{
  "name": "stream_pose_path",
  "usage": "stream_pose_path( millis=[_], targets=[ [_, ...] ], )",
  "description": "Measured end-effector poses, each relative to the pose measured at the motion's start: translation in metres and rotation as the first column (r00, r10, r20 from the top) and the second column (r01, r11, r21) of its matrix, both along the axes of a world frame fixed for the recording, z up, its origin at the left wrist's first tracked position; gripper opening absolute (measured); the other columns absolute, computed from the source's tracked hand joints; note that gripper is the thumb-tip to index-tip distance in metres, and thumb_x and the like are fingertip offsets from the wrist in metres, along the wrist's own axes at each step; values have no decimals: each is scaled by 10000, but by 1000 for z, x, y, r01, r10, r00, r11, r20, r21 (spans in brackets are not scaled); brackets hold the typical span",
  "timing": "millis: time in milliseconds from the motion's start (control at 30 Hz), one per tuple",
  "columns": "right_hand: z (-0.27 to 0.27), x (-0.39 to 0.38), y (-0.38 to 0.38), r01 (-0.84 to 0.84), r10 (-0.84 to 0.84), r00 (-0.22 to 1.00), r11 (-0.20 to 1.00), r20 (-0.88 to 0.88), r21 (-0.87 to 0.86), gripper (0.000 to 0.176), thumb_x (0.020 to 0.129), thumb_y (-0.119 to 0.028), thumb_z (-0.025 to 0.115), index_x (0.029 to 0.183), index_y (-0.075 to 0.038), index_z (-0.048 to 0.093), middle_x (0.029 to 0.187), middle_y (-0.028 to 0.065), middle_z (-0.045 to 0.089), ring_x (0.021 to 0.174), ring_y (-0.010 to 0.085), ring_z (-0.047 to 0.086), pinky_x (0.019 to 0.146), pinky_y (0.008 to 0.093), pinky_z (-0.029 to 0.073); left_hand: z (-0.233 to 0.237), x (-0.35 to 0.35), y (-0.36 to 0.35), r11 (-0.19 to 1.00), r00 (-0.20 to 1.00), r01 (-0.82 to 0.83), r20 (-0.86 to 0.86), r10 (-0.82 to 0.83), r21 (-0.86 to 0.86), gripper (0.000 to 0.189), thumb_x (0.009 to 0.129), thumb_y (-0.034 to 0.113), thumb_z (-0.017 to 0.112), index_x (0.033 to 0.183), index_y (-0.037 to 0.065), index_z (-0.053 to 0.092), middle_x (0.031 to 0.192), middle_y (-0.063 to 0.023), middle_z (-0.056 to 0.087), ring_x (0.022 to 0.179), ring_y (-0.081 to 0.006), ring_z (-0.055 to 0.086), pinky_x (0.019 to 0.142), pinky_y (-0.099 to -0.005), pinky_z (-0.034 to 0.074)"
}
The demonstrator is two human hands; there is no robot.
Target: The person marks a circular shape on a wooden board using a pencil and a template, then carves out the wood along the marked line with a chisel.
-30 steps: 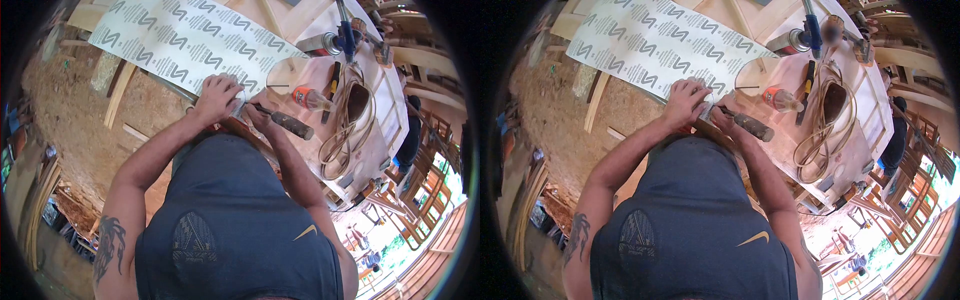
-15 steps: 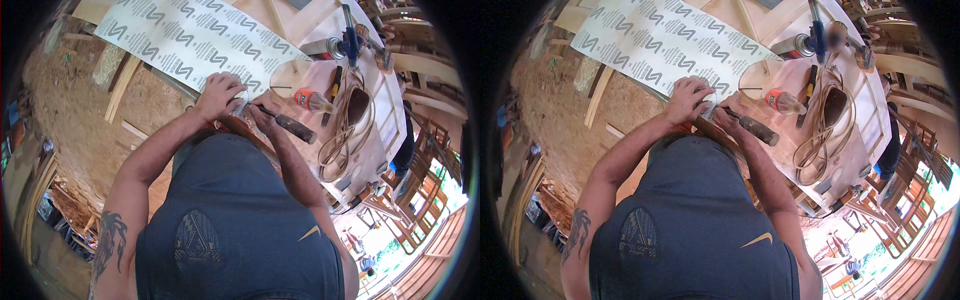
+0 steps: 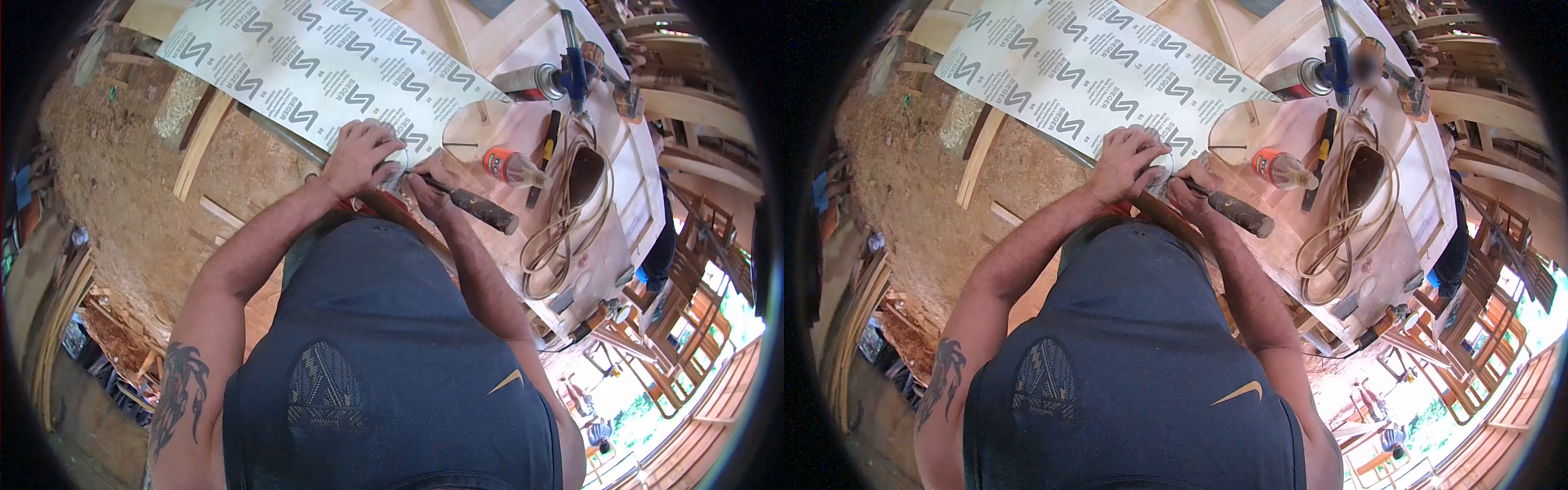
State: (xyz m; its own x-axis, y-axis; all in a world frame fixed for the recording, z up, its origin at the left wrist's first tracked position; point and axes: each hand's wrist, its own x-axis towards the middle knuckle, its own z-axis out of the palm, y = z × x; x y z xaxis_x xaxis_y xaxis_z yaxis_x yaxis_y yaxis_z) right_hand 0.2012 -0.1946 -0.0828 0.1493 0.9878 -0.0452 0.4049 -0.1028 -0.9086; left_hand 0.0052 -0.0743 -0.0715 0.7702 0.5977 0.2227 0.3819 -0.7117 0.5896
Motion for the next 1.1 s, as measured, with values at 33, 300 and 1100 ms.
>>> stream_pose_path(
  millis=[33, 300, 1100],
  targets=[
    [-3, 0, 0, -13, 14, 1000, 1000, -3, 23, 107, 862, 9, 723, 926, -20, 642, 853, 101, 695, 759, 138, 657, 688, 305, 535, 0, 0, 0, 1000, 1000, -2, 0, 2, -2, 407, 853, 276, 751, 1241, 175, 677, 1227, -56, 599, 1222, -297, 509, 1044, -491, 358],
    [-1, 6, 0, 39, -38, 997, 999, -63, 13, 84, 890, -72, 703, 923, -15, 651, 836, 89, 686, 741, 152, 645, 691, 316, 529, -1, 0, 0, 1000, 1000, -3, 18, 3, 8, 408, 840, 248, 755, 1231, 161, 680, 1212, -66, 598, 1216, -295, 510, 1044, -484, 363],
    [14, 24, 35, -76, 62, 995, 976, -76, -202, 74, 850, -60, 697, 892, -9, 665, 800, 39, 644, 757, 108, 586, 685, 296, 486, -8, -4, -2, 999, 996, -43, 72, 44, -6, 398, 835, 232, 768, 1219, 159, 696, 1321, -99, 576, 1253, -308, 509, 1053, -473, 367]
  ],
)
